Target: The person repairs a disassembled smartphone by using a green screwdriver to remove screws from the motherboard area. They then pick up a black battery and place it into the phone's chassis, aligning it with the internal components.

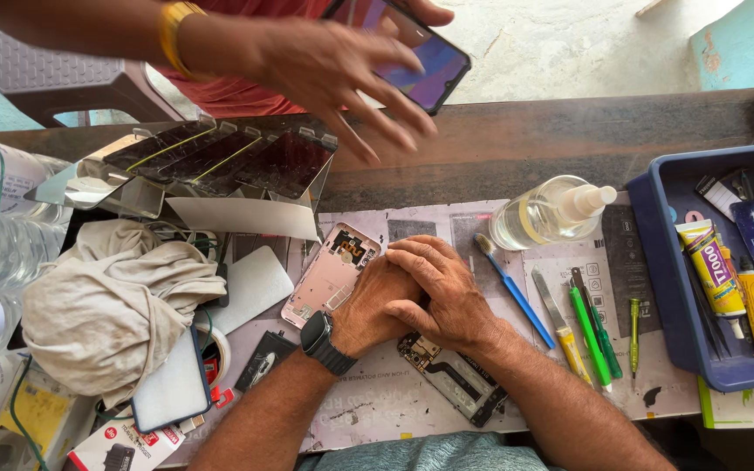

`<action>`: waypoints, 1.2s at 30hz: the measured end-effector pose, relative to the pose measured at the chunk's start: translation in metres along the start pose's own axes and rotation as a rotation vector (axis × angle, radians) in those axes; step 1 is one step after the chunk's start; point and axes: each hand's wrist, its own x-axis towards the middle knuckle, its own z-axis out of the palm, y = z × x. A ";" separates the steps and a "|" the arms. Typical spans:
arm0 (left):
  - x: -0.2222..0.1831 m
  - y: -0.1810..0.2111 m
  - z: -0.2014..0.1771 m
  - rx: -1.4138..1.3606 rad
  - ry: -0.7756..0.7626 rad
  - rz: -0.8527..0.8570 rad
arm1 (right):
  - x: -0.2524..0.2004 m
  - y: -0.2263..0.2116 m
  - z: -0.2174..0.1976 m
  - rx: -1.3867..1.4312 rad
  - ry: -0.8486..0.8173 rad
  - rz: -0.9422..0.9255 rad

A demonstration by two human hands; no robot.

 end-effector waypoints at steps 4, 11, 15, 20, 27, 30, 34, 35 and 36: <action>0.001 0.002 -0.002 0.033 0.026 0.041 | 0.003 -0.003 -0.002 0.008 0.002 0.000; 0.001 0.002 -0.002 0.026 0.001 0.004 | 0.003 -0.003 -0.002 0.012 0.001 0.007; 0.001 0.001 -0.003 0.027 -0.016 0.013 | 0.002 -0.002 0.000 -0.001 0.004 0.012; 0.001 0.003 -0.003 0.003 0.020 0.023 | 0.001 -0.001 0.001 0.001 0.011 0.004; 0.002 0.004 -0.004 0.026 -0.007 -0.006 | -0.002 0.002 0.005 -0.003 0.010 -0.003; 0.003 0.005 -0.007 -0.041 -0.090 -0.124 | -0.003 0.001 0.003 0.016 0.020 0.002; 0.005 0.013 -0.013 -0.117 0.052 -0.026 | -0.001 -0.005 -0.009 0.421 0.045 -0.051; 0.005 0.015 -0.015 -0.123 0.113 0.007 | 0.000 -0.006 -0.015 0.594 0.022 -0.063; 0.003 0.018 -0.017 -0.127 0.172 0.038 | 0.000 -0.008 -0.020 0.771 -0.001 -0.076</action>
